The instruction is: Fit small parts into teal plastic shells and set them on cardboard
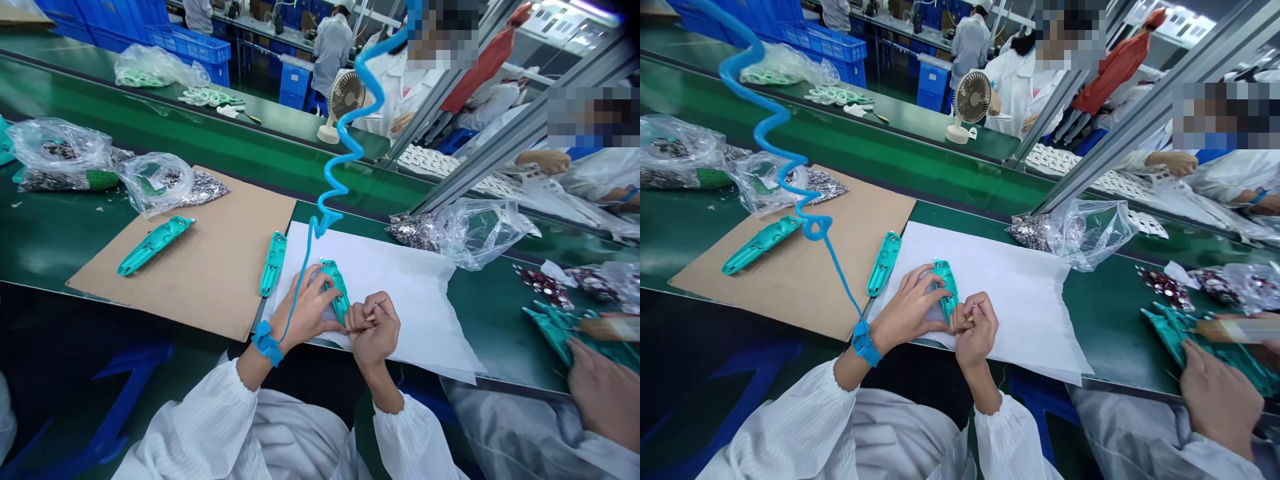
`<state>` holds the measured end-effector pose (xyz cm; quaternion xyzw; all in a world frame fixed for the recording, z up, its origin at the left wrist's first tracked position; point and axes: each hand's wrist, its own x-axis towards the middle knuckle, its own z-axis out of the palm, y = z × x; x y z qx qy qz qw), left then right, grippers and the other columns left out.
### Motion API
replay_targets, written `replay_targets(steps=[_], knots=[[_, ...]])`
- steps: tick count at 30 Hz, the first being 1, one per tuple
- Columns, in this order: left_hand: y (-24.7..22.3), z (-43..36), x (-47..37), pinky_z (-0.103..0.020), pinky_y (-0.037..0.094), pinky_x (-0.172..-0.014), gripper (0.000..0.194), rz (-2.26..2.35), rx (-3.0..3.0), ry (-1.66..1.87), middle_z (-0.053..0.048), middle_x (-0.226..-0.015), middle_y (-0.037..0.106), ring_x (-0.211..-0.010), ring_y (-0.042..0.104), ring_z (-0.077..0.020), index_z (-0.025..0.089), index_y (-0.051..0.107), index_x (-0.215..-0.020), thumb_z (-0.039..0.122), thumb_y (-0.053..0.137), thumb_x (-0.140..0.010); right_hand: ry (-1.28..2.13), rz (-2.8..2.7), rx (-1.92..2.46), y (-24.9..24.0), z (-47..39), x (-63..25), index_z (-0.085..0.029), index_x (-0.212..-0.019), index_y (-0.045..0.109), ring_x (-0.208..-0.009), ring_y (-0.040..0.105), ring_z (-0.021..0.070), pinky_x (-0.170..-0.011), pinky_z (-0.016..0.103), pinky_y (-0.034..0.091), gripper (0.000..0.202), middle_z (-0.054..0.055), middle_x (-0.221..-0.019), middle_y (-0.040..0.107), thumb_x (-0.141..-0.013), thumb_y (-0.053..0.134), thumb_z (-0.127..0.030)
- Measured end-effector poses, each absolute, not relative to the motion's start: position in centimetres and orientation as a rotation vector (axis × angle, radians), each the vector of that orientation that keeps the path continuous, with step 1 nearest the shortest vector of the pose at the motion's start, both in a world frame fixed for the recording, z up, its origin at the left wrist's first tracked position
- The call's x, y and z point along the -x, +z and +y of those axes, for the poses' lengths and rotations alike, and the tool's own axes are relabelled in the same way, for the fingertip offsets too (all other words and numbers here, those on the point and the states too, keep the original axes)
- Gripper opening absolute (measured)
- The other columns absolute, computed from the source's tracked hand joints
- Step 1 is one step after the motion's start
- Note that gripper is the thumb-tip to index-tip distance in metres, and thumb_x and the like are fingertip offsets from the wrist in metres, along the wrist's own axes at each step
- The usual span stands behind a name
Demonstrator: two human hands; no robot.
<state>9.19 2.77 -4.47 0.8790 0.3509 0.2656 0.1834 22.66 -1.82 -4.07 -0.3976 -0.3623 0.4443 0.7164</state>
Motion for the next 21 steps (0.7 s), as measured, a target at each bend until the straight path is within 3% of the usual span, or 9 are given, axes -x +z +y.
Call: replay_targets(steps=[7,14,21], knots=[[-4.5,2.8,-9.1,-0.053,0.037,-0.110,0.052,0.982,-2.497,0.732,-0.009,-0.118,0.056,-0.138,0.034,-0.0349,0.022,0.062,-0.113,0.057,0.074,-0.076,0.982,-0.809,0.871,-3.9,-1.7,-22.6,-0.022,-0.069,0.044,-0.037,0.012,0.0065,-0.037,0.016,0.023,0.018,-0.010,-0.046,0.015,-0.086,0.042,-0.026],[-4.4,2.9,-9.1,-0.055,0.037,-0.110,0.045,0.978,-2.457,0.732,-0.009,-0.119,0.056,-0.139,0.032,-0.0345,0.024,0.062,-0.115,0.045,0.076,-0.078,0.995,-0.968,0.987,-5.4,-2.1,-22.6,-0.023,-0.064,0.036,-0.040,0.014,0.0076,-0.042,0.019,0.017,0.023,-0.010,-0.048,0.015,-0.084,0.042,-0.033],[-4.2,2.6,-8.9,-0.057,0.043,-0.106,0.042,0.996,-2.462,0.814,-0.009,-0.118,0.057,-0.134,0.039,-0.0355,0.024,0.063,-0.113,0.037,0.079,-0.076,0.936,-1.130,1.089,-6.5,-2.2,-22.7,-0.022,-0.069,0.039,-0.045,0.023,0.0090,-0.044,0.022,0.020,0.035,-0.007,-0.053,0.029,-0.092,0.037,-0.049]])
